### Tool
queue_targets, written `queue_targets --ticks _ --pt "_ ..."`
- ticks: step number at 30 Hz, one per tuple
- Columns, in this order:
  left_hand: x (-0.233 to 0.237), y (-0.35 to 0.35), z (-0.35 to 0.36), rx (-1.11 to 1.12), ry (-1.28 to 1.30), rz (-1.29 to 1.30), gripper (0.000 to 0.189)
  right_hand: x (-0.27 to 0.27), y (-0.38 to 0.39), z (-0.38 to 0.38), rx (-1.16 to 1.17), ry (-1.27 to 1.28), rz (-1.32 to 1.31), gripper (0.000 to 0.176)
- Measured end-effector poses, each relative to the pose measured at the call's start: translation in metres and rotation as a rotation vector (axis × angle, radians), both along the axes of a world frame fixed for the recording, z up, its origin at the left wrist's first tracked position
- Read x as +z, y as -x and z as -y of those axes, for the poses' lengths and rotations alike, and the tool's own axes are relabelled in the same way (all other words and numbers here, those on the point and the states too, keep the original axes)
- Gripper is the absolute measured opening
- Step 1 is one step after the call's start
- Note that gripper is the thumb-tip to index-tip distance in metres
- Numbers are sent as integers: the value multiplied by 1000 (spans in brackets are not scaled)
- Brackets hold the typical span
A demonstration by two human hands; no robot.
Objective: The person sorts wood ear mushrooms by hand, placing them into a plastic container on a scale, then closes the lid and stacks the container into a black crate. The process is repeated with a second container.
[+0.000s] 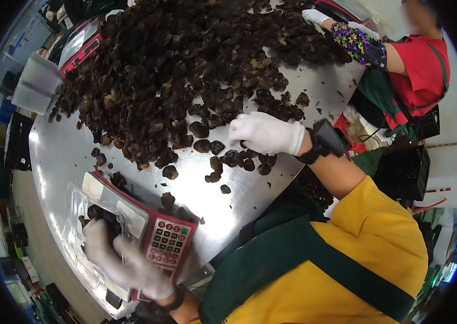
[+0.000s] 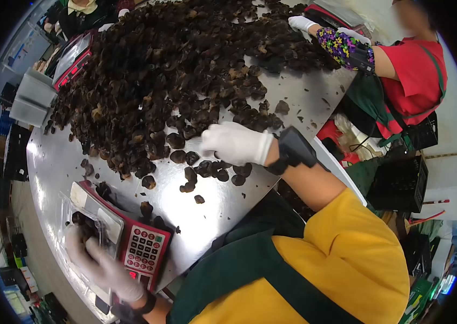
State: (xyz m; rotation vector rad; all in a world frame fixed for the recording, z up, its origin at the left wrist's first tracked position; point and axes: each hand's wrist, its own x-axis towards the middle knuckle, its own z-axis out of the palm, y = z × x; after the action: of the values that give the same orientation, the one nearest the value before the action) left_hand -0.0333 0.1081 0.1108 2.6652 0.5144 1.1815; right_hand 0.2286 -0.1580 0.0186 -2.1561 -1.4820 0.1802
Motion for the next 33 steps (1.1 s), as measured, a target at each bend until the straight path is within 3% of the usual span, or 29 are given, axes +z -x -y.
queue_targets --ticks 3,5,7,9,11,15,18,21,23,26,28,33 --pt "-26 -59 51 -426 160 -211 33 -23 -1 9 -77 30 74 21" --pt "-58 -97 76 -575 266 -271 32 -36 -6 9 -146 -100 58 19" --pt "-75 -129 94 -627 188 -348 32 -30 -2 7 -154 -199 82 19" --pt "-101 -147 97 -623 105 -364 32 -15 4 11 -289 -271 -13 16" --pt "-106 -153 97 -616 23 -383 32 -6 6 24 -276 -296 38 20" --pt "-114 -154 85 -390 -5 -511 16 7 31 52 -300 -205 42 29" --pt "-94 -145 88 -329 -91 -315 19 -11 59 58 -237 -129 42 26" --pt "-84 -134 98 -333 -82 -286 21 -29 81 60 -263 -105 72 51" --pt "-78 -126 109 -466 125 -379 26 -30 83 62 -292 -154 18 49" --pt "-74 -130 134 -550 128 -612 41 -39 77 67 -292 -216 -4 41" --pt "-83 -131 139 -587 111 -593 37 -42 71 70 -236 -231 61 25" --pt "-99 -137 135 -642 151 -454 21 -48 72 70 -247 -271 72 22"
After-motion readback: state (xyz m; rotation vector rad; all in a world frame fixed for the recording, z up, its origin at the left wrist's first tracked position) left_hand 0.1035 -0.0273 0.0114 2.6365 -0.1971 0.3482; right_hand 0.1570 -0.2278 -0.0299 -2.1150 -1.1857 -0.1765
